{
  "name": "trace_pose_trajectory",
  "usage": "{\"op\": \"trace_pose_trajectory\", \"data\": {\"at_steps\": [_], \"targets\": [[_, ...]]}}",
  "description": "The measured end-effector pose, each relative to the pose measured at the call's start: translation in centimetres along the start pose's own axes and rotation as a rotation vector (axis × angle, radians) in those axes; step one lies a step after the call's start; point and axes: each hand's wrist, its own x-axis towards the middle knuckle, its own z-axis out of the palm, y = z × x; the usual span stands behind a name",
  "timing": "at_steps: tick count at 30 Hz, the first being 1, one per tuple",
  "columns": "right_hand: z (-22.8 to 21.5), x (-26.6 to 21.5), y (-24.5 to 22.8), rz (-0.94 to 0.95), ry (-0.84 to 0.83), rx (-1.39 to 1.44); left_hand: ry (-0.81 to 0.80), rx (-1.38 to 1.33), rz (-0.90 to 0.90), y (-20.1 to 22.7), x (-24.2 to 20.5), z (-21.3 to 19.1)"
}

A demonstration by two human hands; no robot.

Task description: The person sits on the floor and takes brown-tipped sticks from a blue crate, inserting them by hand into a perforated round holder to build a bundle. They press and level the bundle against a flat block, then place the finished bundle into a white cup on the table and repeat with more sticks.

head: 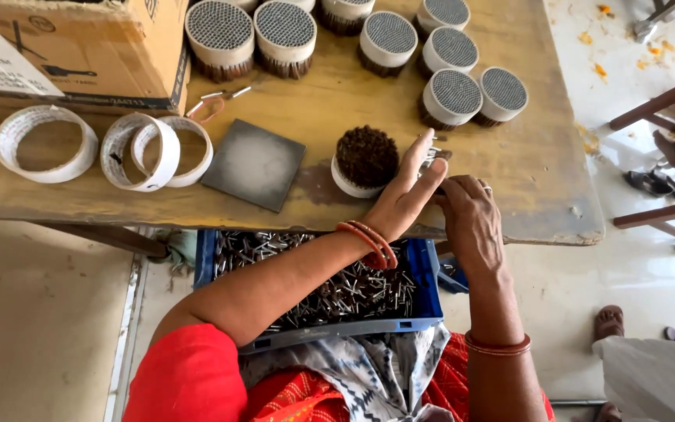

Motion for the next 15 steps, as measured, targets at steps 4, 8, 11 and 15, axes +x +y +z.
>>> {"op": "trace_pose_trajectory", "data": {"at_steps": [4,8,11,15], "targets": [[1.8,-0.3,0.9,0.008,0.089,-0.020,-0.044,-0.015,-0.003,0.2,-0.1,-0.2],[0.0,0.3,1.5,0.061,0.109,0.123,-0.049,0.065,0.074,0.9,-1.6,-1.0],[-1.9,0.4,0.6,0.213,0.096,0.349,-0.088,0.293,0.259,2.0,-2.6,-1.9],[-4.0,-0.1,-2.8,0.213,0.057,0.373,-0.071,0.363,0.305,4.3,-3.2,-2.9]]}}
